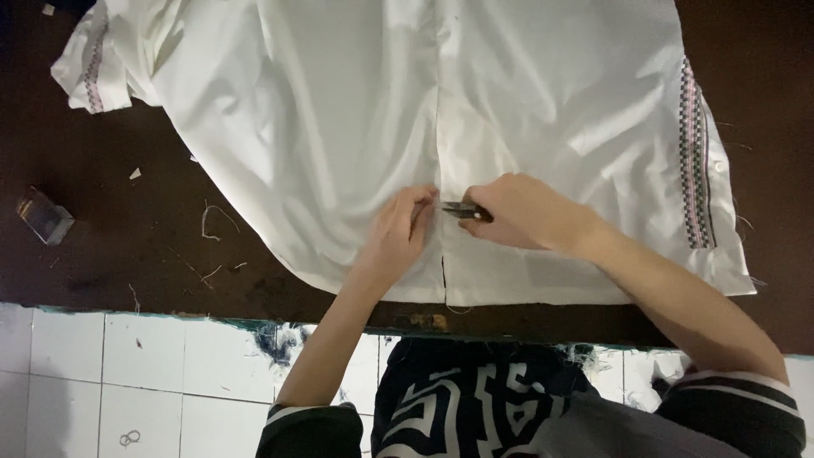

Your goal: Trimming excess threads from a white garment using small snips on a work table.

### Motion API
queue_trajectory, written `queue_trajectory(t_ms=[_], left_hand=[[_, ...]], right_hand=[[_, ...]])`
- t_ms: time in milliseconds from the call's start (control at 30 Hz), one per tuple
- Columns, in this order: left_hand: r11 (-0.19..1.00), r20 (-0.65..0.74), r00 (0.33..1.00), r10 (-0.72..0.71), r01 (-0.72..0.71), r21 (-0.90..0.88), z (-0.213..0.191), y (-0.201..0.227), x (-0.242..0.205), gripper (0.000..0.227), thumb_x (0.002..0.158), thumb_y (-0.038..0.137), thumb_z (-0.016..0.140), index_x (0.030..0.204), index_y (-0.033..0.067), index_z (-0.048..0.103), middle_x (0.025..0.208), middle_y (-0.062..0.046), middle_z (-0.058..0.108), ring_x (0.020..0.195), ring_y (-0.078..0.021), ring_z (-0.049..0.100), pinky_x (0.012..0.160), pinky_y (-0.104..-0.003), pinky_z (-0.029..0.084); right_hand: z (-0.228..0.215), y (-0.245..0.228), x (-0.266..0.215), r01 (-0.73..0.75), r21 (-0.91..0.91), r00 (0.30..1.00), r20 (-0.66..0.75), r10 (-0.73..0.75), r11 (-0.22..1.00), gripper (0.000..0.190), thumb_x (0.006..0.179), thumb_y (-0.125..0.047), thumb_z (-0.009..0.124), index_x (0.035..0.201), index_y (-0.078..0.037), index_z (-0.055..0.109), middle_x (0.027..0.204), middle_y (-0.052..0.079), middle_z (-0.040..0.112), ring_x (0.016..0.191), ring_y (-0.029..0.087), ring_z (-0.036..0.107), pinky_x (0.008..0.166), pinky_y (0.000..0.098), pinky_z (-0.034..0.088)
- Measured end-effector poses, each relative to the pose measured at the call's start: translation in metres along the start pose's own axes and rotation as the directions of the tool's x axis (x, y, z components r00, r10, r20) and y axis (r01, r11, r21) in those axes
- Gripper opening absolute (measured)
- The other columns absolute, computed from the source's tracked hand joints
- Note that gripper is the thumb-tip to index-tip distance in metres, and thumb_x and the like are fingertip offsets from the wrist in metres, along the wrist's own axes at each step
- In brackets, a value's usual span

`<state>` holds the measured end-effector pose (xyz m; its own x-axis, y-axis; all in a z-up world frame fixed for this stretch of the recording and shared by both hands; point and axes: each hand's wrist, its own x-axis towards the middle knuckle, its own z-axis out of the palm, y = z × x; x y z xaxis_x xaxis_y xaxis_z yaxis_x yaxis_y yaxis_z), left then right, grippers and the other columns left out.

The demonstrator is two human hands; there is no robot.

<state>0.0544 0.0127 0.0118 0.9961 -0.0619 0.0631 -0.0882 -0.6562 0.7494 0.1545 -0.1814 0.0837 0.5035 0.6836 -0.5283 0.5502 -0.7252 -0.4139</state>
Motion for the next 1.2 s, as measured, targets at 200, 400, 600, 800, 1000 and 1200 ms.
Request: queue_trajectory(t_ms=[200,400,600,800,1000,1200], left_hand=[[0.999,-0.07,0.996,0.048,-0.049,-0.012,0.004,0.009,0.001,0.019,0.103,0.017,0.06,0.114,0.0018,0.056,0.129,-0.018,0.054,0.105,-0.0383,0.068,0.093,-0.049,0.059],[0.998,-0.077,0.997,0.013,-0.008,0.064,0.024,-0.018,0.001,0.012,0.102,0.018,0.062,0.107,0.0068,0.062,0.103,-0.012,0.06,0.098,-0.0351,0.067,0.085,-0.046,0.057],[0.969,0.037,0.973,-0.226,0.229,-0.097,0.007,-0.005,0.0,0.012,0.105,0.023,0.058,0.11,0.0137,0.064,0.102,-0.006,0.072,0.097,-0.0273,0.07,0.084,-0.041,0.056],[0.954,0.036,0.97,-0.242,0.244,-0.176,0.005,-0.007,0.002,0.012,0.106,0.02,0.056,0.108,0.0104,0.062,0.104,-0.012,0.074,0.097,-0.0307,0.07,0.083,-0.043,0.055],[0.952,0.025,0.976,-0.217,0.217,-0.218,0.005,-0.008,0.001,0.011,0.106,0.02,0.057,0.105,0.0096,0.062,0.103,-0.014,0.074,0.095,-0.0299,0.071,0.08,-0.041,0.055],[0.965,0.011,0.983,-0.184,0.183,-0.187,0.005,-0.007,0.0,0.013,0.104,0.02,0.059,0.104,0.0072,0.059,0.103,-0.017,0.074,0.09,-0.0316,0.07,0.072,-0.04,0.055]], right_hand=[[-0.014,0.008,-0.014,-0.059,0.065,0.997,-0.044,0.062,0.996,0.028,0.099,-0.034,0.056,0.087,-0.011,0.065,0.058,0.004,0.062,0.051,0.018,0.061,0.057,0.0291,0.053],[-0.015,-0.004,-0.019,-0.042,0.088,0.998,-0.04,0.046,0.995,0.027,0.099,-0.032,0.056,0.087,-0.01,0.065,0.058,0.003,0.058,0.049,0.019,0.057,0.057,0.0288,0.051],[-0.001,-0.002,-0.011,-0.016,-0.031,1.0,-0.014,0.015,0.999,0.029,0.098,-0.033,0.056,0.076,-0.015,0.057,0.054,-0.001,0.059,0.046,0.013,0.053,0.057,0.0234,0.049],[0.016,0.002,0.0,-0.001,-0.058,0.998,-0.061,-0.002,0.998,0.027,0.099,-0.036,0.055,0.081,-0.015,0.06,0.058,0.001,0.063,0.05,0.018,0.062,0.058,0.0267,0.053],[0.026,0.003,0.011,0.051,-0.142,0.994,-0.091,-0.065,0.989,0.026,0.098,-0.035,0.054,0.083,-0.014,0.06,0.062,0.002,0.066,0.054,0.02,0.066,0.059,0.03,0.055],[0.04,0.006,0.018,0.088,-0.193,0.973,-0.193,-0.125,0.977,0.029,0.1,-0.035,0.054,0.082,-0.013,0.06,0.06,0.001,0.064,0.052,0.02,0.065,0.056,0.0293,0.054]])
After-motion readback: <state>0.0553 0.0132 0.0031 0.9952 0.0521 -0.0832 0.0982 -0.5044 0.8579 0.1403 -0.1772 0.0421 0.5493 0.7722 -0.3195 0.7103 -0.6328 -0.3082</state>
